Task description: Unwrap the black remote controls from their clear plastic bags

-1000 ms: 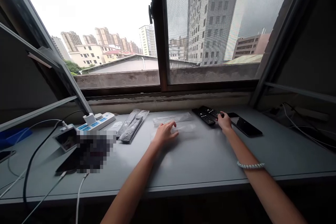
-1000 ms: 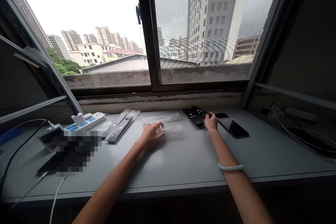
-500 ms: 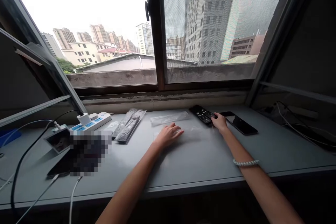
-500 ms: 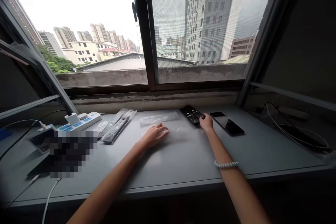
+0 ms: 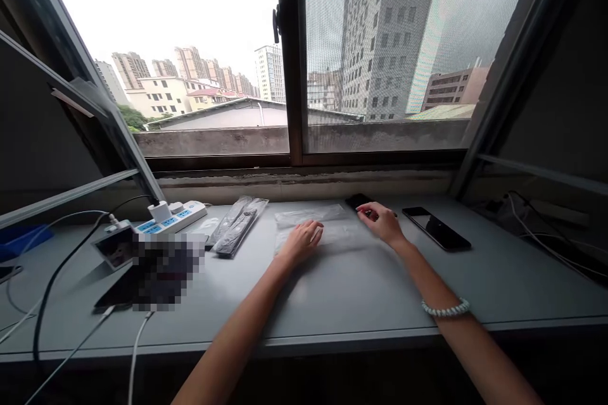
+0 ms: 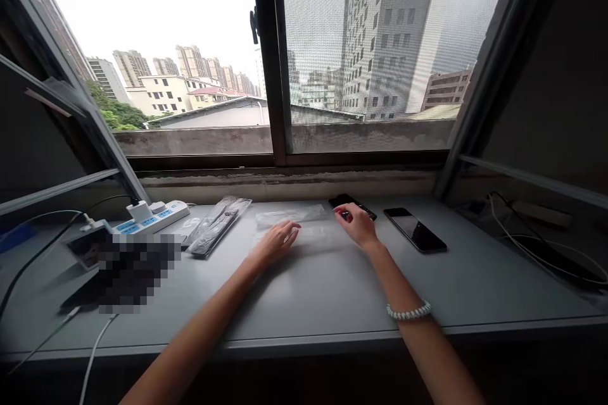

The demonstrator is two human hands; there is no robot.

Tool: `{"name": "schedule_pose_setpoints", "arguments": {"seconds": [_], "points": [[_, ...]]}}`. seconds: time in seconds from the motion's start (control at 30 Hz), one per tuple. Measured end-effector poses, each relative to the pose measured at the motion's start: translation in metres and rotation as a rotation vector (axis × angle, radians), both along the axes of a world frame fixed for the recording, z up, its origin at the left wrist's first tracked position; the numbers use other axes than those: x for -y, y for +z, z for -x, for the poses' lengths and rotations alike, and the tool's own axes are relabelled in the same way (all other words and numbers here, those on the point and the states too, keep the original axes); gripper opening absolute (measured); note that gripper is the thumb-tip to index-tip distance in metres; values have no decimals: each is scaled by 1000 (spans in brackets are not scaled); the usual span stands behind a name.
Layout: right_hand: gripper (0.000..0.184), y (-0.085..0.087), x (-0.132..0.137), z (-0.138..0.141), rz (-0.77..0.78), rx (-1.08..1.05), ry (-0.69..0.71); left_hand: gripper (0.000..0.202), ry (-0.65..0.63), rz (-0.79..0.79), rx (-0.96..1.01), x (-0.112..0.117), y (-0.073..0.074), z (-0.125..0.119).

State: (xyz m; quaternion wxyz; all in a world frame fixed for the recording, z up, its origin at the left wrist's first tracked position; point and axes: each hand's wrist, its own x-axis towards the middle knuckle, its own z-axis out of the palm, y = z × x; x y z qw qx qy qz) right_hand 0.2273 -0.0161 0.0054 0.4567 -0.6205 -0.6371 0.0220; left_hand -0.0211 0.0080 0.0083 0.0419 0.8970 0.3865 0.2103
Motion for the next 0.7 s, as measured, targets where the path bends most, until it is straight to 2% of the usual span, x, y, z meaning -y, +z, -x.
{"name": "schedule_pose_setpoints", "arguments": {"seconds": [0.13,0.27,0.37,0.5,0.7], "points": [[34,-1,5,11,174,107,150,29,-6,-52,-1,3,3,-1],[34,-1,6,12,211,140,198,30,10,-117,4,0,7,-1],[26,0,4,12,192,126,182,30,43,-153,-10,-6,11,0],[27,0,0,11,163,102,112,29,88,-167,-16,-14,15,5],[26,-1,0,8,127,50,27,46,152,-130,-16,-22,17,16]]}}
